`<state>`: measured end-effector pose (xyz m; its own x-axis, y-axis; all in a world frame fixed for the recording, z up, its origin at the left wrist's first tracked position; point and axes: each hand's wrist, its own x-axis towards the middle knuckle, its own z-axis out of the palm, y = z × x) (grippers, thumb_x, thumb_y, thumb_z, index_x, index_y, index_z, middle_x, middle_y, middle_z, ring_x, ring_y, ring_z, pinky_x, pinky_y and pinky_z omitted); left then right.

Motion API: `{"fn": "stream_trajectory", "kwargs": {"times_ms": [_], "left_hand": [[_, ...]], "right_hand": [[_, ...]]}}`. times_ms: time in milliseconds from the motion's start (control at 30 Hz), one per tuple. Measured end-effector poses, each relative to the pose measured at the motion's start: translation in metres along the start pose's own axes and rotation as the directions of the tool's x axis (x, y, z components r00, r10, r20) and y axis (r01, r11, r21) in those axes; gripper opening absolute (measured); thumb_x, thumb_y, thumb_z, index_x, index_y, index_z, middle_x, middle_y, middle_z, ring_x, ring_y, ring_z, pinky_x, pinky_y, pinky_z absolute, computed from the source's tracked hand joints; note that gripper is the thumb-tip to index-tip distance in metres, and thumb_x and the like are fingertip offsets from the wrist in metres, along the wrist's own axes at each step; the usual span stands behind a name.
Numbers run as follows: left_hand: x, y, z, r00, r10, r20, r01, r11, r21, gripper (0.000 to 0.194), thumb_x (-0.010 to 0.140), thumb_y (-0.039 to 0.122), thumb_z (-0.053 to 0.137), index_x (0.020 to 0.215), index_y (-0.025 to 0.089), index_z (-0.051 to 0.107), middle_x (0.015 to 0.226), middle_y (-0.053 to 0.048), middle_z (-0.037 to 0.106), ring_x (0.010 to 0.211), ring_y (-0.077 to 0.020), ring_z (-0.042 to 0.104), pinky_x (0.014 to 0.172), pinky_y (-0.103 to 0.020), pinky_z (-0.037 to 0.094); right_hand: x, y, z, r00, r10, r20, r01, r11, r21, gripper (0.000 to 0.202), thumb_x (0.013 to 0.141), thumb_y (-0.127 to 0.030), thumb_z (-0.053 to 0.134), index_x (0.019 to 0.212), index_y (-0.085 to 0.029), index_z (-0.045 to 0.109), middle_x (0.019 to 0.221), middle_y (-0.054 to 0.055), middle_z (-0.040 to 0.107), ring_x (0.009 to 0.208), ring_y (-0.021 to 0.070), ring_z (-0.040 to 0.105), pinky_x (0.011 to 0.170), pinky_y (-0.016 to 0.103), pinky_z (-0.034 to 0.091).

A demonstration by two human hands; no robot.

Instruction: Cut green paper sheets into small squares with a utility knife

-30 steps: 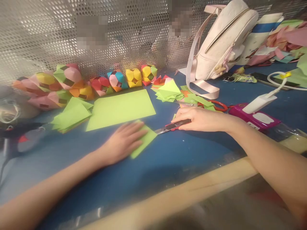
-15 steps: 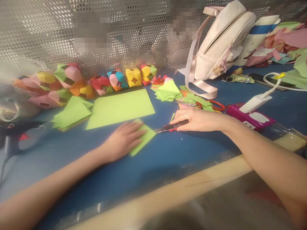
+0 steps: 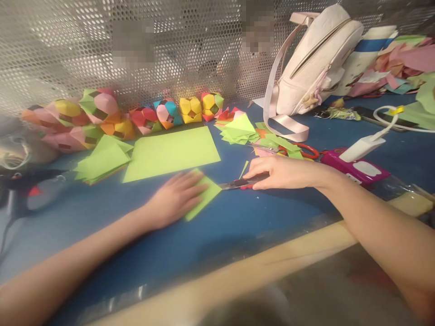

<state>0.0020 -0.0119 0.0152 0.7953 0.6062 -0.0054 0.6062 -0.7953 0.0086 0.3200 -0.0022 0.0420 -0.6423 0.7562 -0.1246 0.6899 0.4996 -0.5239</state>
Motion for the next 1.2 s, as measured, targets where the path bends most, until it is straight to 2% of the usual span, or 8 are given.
{"fn": "stream_trajectory", "kwargs": {"times_ms": [133, 433, 567, 767, 967, 1200], "left_hand": [[0.0, 0.0, 0.001, 1.0, -0.001, 0.005, 0.001, 1.0, 0.0, 0.053, 0.101, 0.044, 0.019, 0.141, 0.022, 0.047, 0.153, -0.008, 0.034, 0.142, -0.025, 0.031, 0.116, -0.05, 0.025], [-0.001, -0.001, 0.002, 1.0, 0.016, -0.015, -0.016, 1.0, 0.007, 0.052, 0.101, 0.044, 0.02, 0.141, 0.022, 0.047, 0.153, -0.008, 0.034, 0.143, -0.0246, 0.03, 0.116, -0.048, 0.026], [-0.001, 0.0, 0.002, 1.0, 0.015, -0.011, -0.015, 1.0, 0.003, 0.055, 0.1, 0.049, 0.021, 0.142, 0.022, 0.045, 0.153, -0.009, 0.034, 0.142, -0.0261, 0.03, 0.116, -0.05, 0.026], [-0.001, 0.0, 0.001, 1.0, 0.012, -0.023, -0.012, 1.0, -0.013, 0.056, 0.099, 0.052, 0.024, 0.142, 0.023, 0.046, 0.153, -0.008, 0.035, 0.142, -0.0262, 0.031, 0.116, -0.05, 0.025], [0.0, 0.0, 0.001, 1.0, 0.007, -0.001, -0.007, 1.0, -0.002, 0.057, 0.099, 0.052, 0.024, 0.142, 0.021, 0.046, 0.153, -0.01, 0.034, 0.142, -0.0283, 0.031, 0.116, -0.052, 0.025], [-0.001, -0.001, 0.003, 1.0, 0.016, -0.017, -0.015, 1.0, 0.017, 0.056, 0.099, 0.051, 0.023, 0.142, 0.022, 0.045, 0.153, -0.009, 0.034, 0.142, -0.027, 0.031, 0.116, -0.051, 0.025]], "right_hand": [[-0.002, -0.004, 0.0, 1.0, 0.014, 0.021, -0.014, 1.0, 0.0, 0.037, 0.08, -0.043, 0.057, 0.105, -0.023, 0.075, 0.099, 0.006, 0.067, 0.094, 0.0244, 0.057, 0.082, 0.037, 0.045], [-0.004, -0.007, 0.001, 0.998, 0.054, 0.02, -0.054, 0.998, -0.012, 0.038, 0.077, -0.041, 0.06, 0.107, -0.022, 0.074, 0.108, 0.006, 0.067, 0.103, 0.0276, 0.058, 0.086, 0.038, 0.046], [-0.005, -0.011, -0.001, 0.993, 0.108, 0.052, -0.108, 0.994, -0.007, 0.039, 0.078, -0.042, 0.059, 0.109, -0.023, 0.073, 0.11, 0.006, 0.067, 0.098, 0.0256, 0.06, 0.081, 0.036, 0.048], [-0.003, -0.009, 0.002, 1.0, 0.016, 0.0, -0.016, 1.0, -0.007, 0.036, 0.079, -0.041, 0.058, 0.108, -0.025, 0.073, 0.107, 0.004, 0.067, 0.101, 0.0253, 0.058, 0.088, 0.038, 0.045], [-0.004, -0.015, 0.0, 0.996, 0.066, 0.054, -0.067, 0.998, 0.012, 0.038, 0.078, -0.042, 0.059, 0.107, -0.023, 0.074, 0.105, 0.006, 0.066, 0.096, 0.0248, 0.059, 0.084, 0.036, 0.046], [-0.005, -0.019, 0.002, 0.994, 0.093, 0.059, -0.094, 0.995, 0.017, 0.039, 0.079, -0.043, 0.058, 0.108, -0.023, 0.073, 0.103, 0.006, 0.066, 0.089, 0.0222, 0.059, 0.077, 0.033, 0.045]]}}
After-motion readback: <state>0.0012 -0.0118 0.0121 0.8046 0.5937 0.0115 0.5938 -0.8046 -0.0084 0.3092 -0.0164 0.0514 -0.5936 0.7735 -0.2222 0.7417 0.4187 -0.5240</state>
